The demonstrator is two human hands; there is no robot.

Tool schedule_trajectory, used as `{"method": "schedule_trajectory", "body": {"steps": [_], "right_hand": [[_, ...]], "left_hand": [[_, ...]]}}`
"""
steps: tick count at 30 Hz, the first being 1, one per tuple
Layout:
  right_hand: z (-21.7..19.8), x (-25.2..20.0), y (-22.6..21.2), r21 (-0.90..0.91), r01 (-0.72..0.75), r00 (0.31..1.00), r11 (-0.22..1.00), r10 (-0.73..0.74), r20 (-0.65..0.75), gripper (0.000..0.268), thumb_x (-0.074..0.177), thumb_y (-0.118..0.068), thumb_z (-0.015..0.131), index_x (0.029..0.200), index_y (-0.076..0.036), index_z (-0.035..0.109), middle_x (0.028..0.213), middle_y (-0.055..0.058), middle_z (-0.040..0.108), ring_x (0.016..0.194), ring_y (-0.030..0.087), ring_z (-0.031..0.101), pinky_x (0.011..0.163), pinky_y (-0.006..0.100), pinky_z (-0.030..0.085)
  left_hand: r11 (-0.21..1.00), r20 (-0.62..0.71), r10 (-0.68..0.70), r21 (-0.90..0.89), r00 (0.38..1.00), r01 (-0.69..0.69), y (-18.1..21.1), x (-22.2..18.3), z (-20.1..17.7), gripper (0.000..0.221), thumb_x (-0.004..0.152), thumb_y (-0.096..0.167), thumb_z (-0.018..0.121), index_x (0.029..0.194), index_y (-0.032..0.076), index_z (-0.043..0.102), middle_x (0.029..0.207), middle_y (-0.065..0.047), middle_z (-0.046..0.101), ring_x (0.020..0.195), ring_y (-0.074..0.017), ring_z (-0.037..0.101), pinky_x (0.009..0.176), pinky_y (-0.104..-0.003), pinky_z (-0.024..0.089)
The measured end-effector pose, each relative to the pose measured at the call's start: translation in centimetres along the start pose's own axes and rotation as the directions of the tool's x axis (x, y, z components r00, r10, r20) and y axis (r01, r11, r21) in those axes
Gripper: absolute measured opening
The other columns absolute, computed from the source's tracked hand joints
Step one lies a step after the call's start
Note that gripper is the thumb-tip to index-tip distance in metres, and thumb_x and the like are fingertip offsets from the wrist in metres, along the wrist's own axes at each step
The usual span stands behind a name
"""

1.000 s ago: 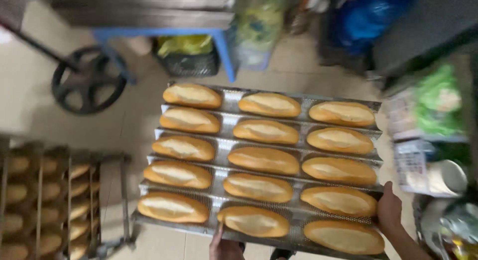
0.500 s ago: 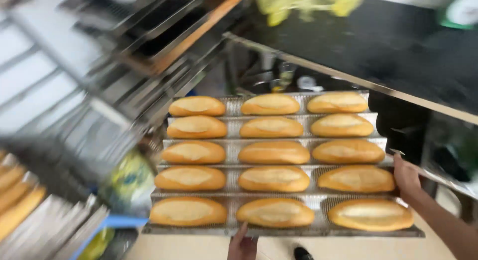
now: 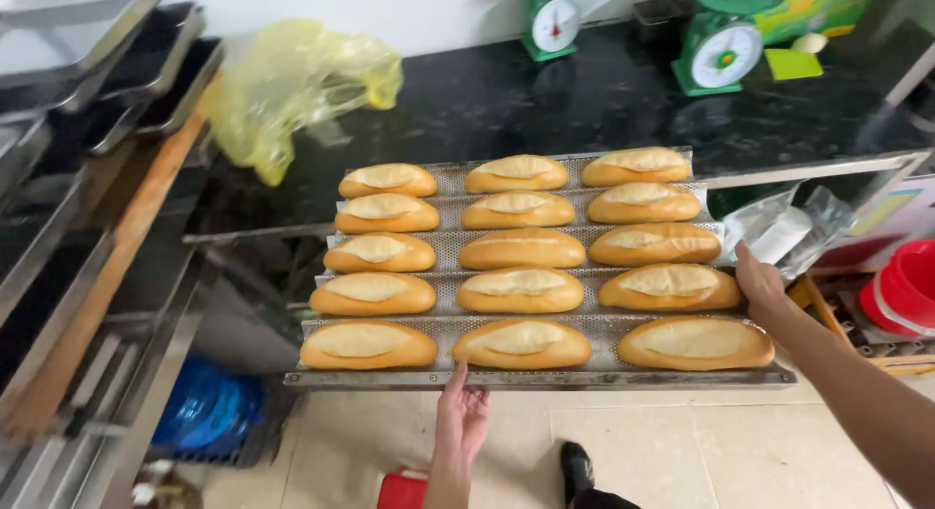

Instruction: The person removes trays of bread from a rack and places them on a counter. They then transfer loaves of bread into a yellow plastic bag by hand.

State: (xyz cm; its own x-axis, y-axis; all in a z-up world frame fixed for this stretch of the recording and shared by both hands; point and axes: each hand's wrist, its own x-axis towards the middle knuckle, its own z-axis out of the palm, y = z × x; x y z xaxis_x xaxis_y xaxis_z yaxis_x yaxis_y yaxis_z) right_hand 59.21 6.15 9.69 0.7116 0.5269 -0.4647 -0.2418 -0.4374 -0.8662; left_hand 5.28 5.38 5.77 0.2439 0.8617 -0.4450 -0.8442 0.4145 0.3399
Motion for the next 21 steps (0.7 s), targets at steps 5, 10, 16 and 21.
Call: {"method": "schedule_trajectory", "body": {"steps": [5, 10, 16, 21], "right_hand": [[0.2, 8.4, -2.7, 0.05, -0.036, 0.999, 0.998, 0.037, -0.009, 0.081, 0.102, -0.057, 0.051, 0.144, 0.012, 0.045, 0.139, 0.024, 0.06, 0.117, 0.034, 0.065, 0.097, 0.047, 0.053], [2.9, 14.9, -7.3, -0.061, -0.064, 0.996, 0.996, 0.068, 0.058, 0.075, 0.102, -0.062, 0.05, 0.139, 0.003, 0.057, 0.131, 0.019, 0.06, 0.115, 0.033, 0.062, 0.089, 0.052, 0.051], [7.6, 16.5, -11.1, -0.384, 0.575, 0.751, 0.722, -0.652, -0.1, 0.049, 0.101, -0.043, 0.061, 0.131, -0.004, 0.067, 0.113, 0.019, 0.072, 0.109, 0.032, 0.067, 0.096, 0.045, 0.051], [11.7, 12.0, -12.6, -0.54, 0.792, 0.387, 0.285, -0.918, 0.084, 0.032, 0.106, -0.028, 0.064, 0.126, -0.004, 0.074, 0.111, 0.019, 0.072, 0.11, 0.037, 0.065, 0.099, 0.049, 0.05]], "left_hand": [[0.996, -0.034, -0.082, 0.022, 0.996, 0.083, -1.9, 10.5, 1.6, 0.028, 0.085, 0.019, 0.086, 0.107, 0.007, 0.074, 0.087, -0.002, 0.071, 0.08, -0.0139, 0.063, 0.081, -0.034, 0.056], [0.985, -0.076, -0.11, 0.121, 0.991, 0.119, -1.8, 15.4, 6.5, 0.035, 0.085, 0.026, 0.086, 0.11, 0.005, 0.074, 0.095, -0.008, 0.075, 0.086, -0.018, 0.066, 0.087, -0.033, 0.054], [0.972, -0.095, -0.156, 0.164, 0.983, 0.17, -1.8, 25.7, 8.3, 0.046, 0.083, 0.038, 0.085, 0.117, 0.012, 0.068, 0.109, -0.002, 0.07, 0.106, -0.0171, 0.065, 0.099, -0.037, 0.058], [0.869, -0.082, -0.316, 0.375, 0.945, 0.323, -0.7, 29.6, 13.2, 0.072, 0.079, 0.055, 0.076, 0.128, 0.005, 0.06, 0.119, -0.014, 0.071, 0.116, -0.0273, 0.067, 0.099, -0.043, 0.058]]}}
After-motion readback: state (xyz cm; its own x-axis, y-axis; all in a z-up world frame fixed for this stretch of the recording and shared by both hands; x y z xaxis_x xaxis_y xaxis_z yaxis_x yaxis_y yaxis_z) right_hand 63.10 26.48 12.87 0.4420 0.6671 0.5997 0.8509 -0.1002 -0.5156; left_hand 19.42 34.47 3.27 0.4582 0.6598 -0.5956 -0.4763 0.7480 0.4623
